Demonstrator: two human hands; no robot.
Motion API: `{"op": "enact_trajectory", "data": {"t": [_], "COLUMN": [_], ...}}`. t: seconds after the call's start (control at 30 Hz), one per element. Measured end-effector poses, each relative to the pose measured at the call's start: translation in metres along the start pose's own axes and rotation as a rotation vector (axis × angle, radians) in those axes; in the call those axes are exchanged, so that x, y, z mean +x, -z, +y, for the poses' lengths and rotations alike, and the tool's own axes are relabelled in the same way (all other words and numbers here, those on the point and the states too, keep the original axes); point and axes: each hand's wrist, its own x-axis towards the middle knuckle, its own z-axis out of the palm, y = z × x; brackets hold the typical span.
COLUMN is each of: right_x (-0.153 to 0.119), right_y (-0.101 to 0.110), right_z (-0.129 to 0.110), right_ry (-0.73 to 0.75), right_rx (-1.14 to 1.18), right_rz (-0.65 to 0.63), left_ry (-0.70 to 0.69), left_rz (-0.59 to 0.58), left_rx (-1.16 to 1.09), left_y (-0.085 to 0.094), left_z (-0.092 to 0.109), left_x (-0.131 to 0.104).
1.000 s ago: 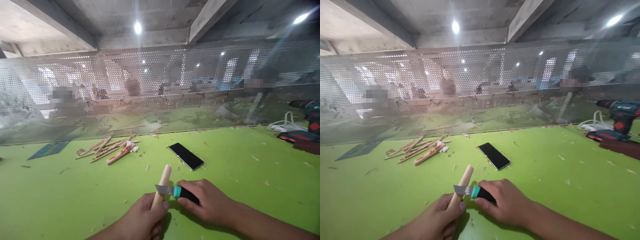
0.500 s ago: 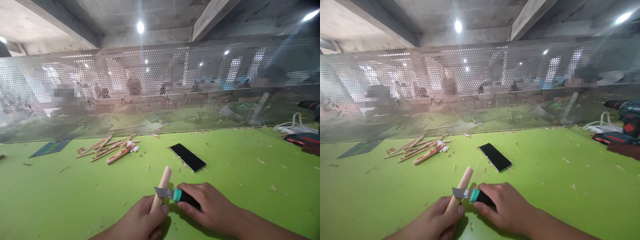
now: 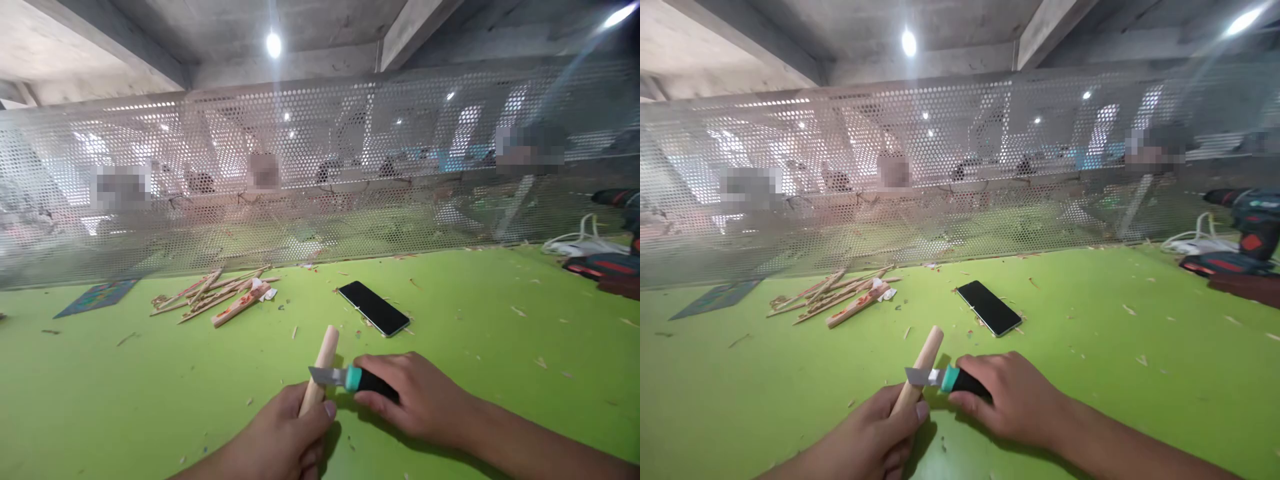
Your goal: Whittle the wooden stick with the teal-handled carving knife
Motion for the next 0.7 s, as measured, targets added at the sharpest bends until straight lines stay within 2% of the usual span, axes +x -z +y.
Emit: {"op": "enact_trajectory", "data": {"t": [0.2,0.27,0.37,0.47,0.7], "right_x": [0.003,0.001,-0.002,-0.003,0.000], "right_y": [0.007,0.007,0.004,0.003,0.001], "right_z": [0.017,0.017,0.007,-0.001,-0.001], "right_ry": [-0.214,-0.190,-0.061,0.024,-0.002], "right_rx": [0.037,0.056,0.085,0.037,-0.040], "right_rz": [0.116,0.093,0.000,-0.025,0.004], "left_ry": [0.017,-0.008,-0.058,-0.064,-0.038], "left_rz": [-0.007,-0.024,-0.040,-0.035,0.023], "left_rx": [0.021,0.019,-0.012,-0.020,-0.024], "left_y": [0.004,0.003,0.001,-0.002,-0.002], "left_z": [-0.005,-0.007,-0.007,-0.004,-0.005], "left_x": [0.002,0.002,0.001,0.001,0.003]}}
